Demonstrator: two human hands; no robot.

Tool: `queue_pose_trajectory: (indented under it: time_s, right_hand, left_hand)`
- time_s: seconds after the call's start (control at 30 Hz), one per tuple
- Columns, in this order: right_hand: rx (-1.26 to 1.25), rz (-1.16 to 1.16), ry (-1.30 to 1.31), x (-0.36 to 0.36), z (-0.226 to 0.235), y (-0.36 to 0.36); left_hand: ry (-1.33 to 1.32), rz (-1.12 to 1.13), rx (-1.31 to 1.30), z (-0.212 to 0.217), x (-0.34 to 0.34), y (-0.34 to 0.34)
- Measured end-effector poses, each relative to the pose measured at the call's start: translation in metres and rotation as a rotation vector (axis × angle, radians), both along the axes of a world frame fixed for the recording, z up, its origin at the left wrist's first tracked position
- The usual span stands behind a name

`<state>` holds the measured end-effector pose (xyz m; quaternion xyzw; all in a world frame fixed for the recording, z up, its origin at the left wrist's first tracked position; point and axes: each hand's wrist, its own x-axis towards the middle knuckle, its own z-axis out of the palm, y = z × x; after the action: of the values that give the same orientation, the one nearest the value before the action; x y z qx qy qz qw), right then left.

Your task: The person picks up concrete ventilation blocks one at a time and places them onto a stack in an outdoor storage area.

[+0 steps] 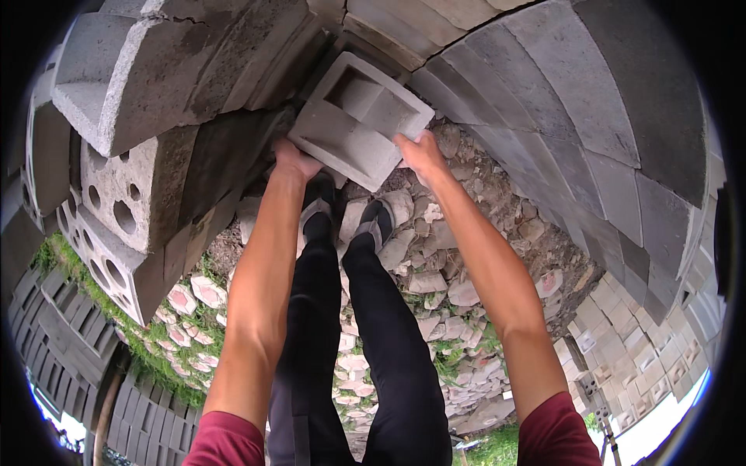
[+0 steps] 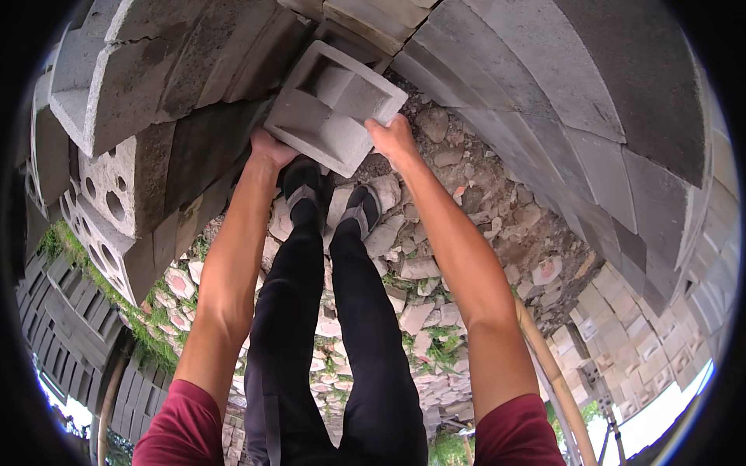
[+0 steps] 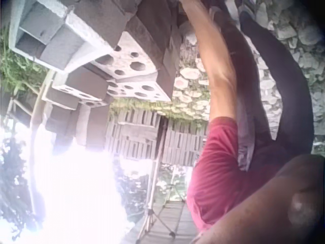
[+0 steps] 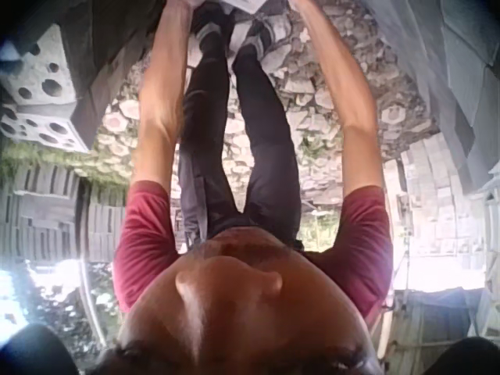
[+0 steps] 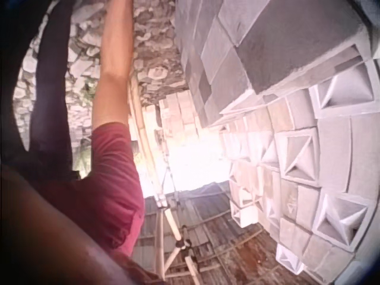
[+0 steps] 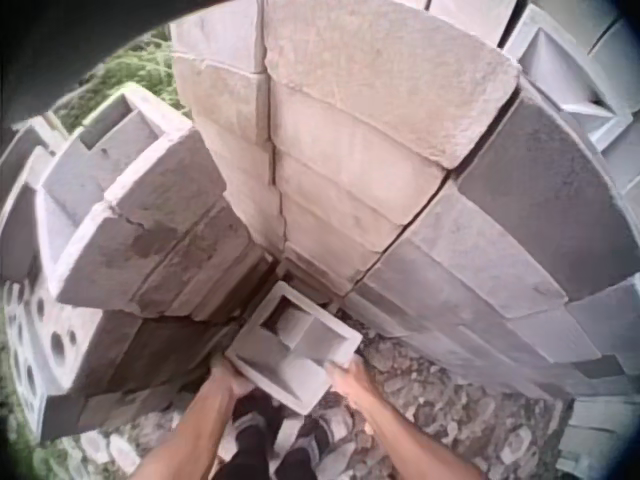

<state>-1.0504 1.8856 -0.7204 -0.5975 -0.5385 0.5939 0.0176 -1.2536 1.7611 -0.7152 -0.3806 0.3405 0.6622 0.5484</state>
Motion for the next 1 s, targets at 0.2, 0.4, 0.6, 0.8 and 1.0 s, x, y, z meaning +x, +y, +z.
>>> queue_pose_trajectory:
  time_s: [0.2,0.4,0.6,0.8,1.0]
  right_hand:
    - [-0.033,-0.04,0.079,-0.03,-0.016,0.025]
    - [-0.141,-0.124,0.149,-0.047,-0.037,0.046]
    - [-0.13,-0.091,0.135,-0.057,-0.056,0.066]
    - [-0.251,-0.033,0.223,-0.05,-0.071,0.083]
    - [-0.286,-0.043,0.248,-0.056,-0.069,0.086]
  left_hand:
    - [0.095,-0.053,0.041,-0.04,-0.023,0.019]
    - [0.103,-0.044,0.128,-0.05,-0.044,0.041]
    - [0.025,-0.043,0.233,-0.06,-0.056,0.055]
    - [0.115,-0.031,0.163,-0.058,-0.044,0.061]
    - [0.151,0.063,0.242,-0.065,-0.05,0.066]
